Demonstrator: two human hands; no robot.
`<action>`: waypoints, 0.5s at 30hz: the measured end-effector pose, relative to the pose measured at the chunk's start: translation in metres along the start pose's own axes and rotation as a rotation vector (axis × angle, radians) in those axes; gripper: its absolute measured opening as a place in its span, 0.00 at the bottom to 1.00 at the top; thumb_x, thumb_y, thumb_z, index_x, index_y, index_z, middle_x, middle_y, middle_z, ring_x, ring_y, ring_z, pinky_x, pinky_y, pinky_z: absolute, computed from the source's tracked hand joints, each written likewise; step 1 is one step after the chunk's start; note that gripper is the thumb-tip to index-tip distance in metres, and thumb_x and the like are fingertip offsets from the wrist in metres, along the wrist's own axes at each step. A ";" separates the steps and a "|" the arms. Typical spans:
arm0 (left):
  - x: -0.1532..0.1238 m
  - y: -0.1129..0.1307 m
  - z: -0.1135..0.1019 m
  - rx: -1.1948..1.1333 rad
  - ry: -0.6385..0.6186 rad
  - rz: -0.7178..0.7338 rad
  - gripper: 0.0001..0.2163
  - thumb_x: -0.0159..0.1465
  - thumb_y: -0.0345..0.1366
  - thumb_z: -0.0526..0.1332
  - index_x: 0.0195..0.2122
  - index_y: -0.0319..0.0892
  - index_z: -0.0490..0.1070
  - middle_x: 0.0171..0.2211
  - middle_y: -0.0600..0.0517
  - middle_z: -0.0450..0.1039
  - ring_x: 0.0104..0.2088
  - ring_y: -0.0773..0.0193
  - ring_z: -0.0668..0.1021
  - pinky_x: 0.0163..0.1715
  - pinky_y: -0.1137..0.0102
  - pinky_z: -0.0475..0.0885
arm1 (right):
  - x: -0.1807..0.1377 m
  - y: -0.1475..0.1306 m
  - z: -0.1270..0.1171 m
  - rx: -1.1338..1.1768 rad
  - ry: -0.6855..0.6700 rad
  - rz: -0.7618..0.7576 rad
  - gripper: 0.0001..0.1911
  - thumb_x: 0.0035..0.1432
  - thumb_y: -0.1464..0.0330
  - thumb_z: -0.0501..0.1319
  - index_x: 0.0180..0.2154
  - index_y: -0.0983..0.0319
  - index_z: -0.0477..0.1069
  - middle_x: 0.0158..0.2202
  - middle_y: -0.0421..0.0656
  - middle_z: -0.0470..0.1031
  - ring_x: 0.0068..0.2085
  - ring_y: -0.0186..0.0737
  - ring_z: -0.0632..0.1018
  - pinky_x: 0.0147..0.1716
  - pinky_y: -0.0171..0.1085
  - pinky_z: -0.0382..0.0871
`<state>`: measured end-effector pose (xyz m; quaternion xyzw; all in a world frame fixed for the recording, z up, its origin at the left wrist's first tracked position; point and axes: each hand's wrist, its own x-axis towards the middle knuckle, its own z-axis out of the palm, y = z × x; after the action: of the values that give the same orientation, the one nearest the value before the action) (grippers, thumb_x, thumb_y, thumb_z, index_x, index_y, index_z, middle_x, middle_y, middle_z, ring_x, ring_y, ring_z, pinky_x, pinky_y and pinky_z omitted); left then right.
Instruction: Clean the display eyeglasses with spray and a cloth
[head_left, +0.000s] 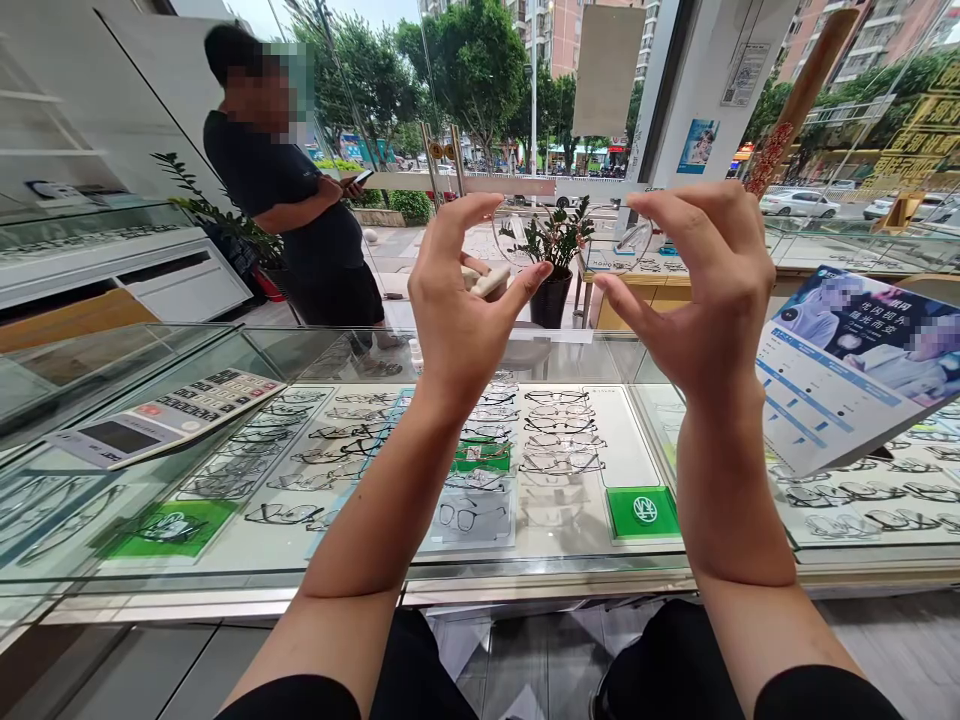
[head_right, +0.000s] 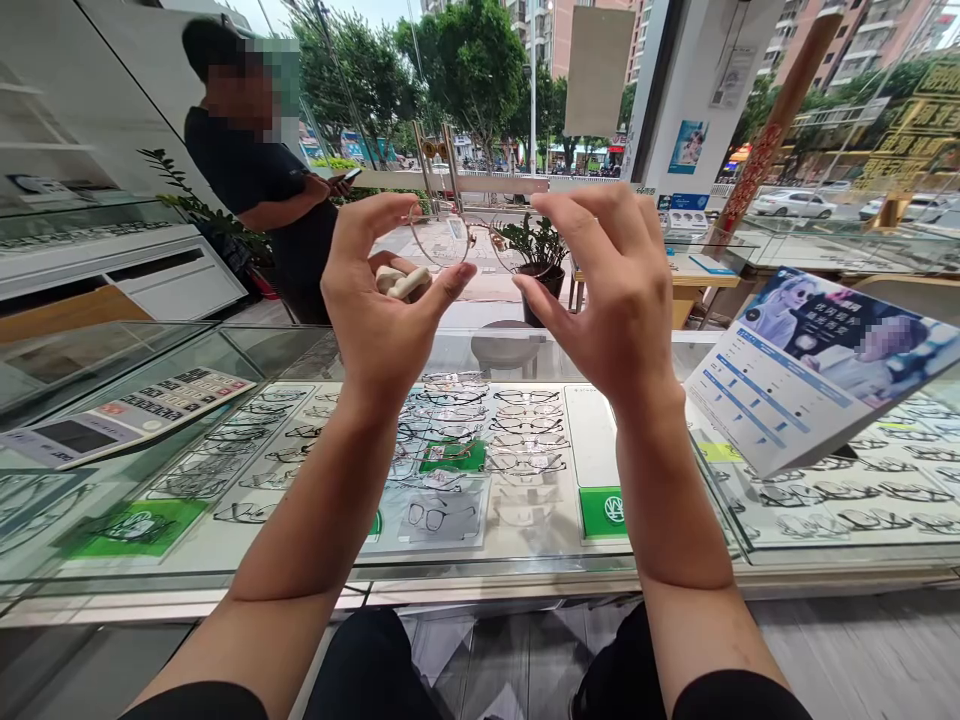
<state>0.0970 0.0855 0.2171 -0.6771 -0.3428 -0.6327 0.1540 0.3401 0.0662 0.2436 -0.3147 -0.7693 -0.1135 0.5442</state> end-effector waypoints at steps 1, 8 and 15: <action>0.000 0.000 0.000 -0.003 0.007 -0.002 0.27 0.70 0.55 0.72 0.68 0.64 0.69 0.65 0.46 0.78 0.64 0.45 0.80 0.45 0.52 0.83 | 0.000 0.000 0.000 -0.008 0.003 -0.005 0.31 0.64 0.53 0.74 0.66 0.43 0.73 0.66 0.52 0.77 0.72 0.79 0.70 0.69 0.83 0.65; -0.002 0.005 0.004 -0.023 0.113 -0.010 0.25 0.67 0.55 0.75 0.63 0.61 0.72 0.61 0.46 0.77 0.65 0.41 0.78 0.51 0.49 0.84 | 0.004 0.004 0.001 -0.017 0.025 -0.045 0.26 0.68 0.55 0.70 0.65 0.45 0.74 0.65 0.52 0.78 0.71 0.76 0.72 0.71 0.80 0.64; -0.004 0.000 0.001 -0.013 0.095 0.036 0.28 0.68 0.55 0.75 0.66 0.59 0.71 0.62 0.45 0.75 0.68 0.38 0.74 0.54 0.44 0.81 | 0.004 0.004 0.002 -0.056 0.037 -0.065 0.25 0.69 0.56 0.68 0.66 0.43 0.74 0.64 0.50 0.80 0.68 0.74 0.75 0.70 0.80 0.66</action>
<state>0.0983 0.0852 0.2131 -0.6533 -0.3186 -0.6636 0.1771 0.3403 0.0719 0.2462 -0.3026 -0.7655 -0.1584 0.5453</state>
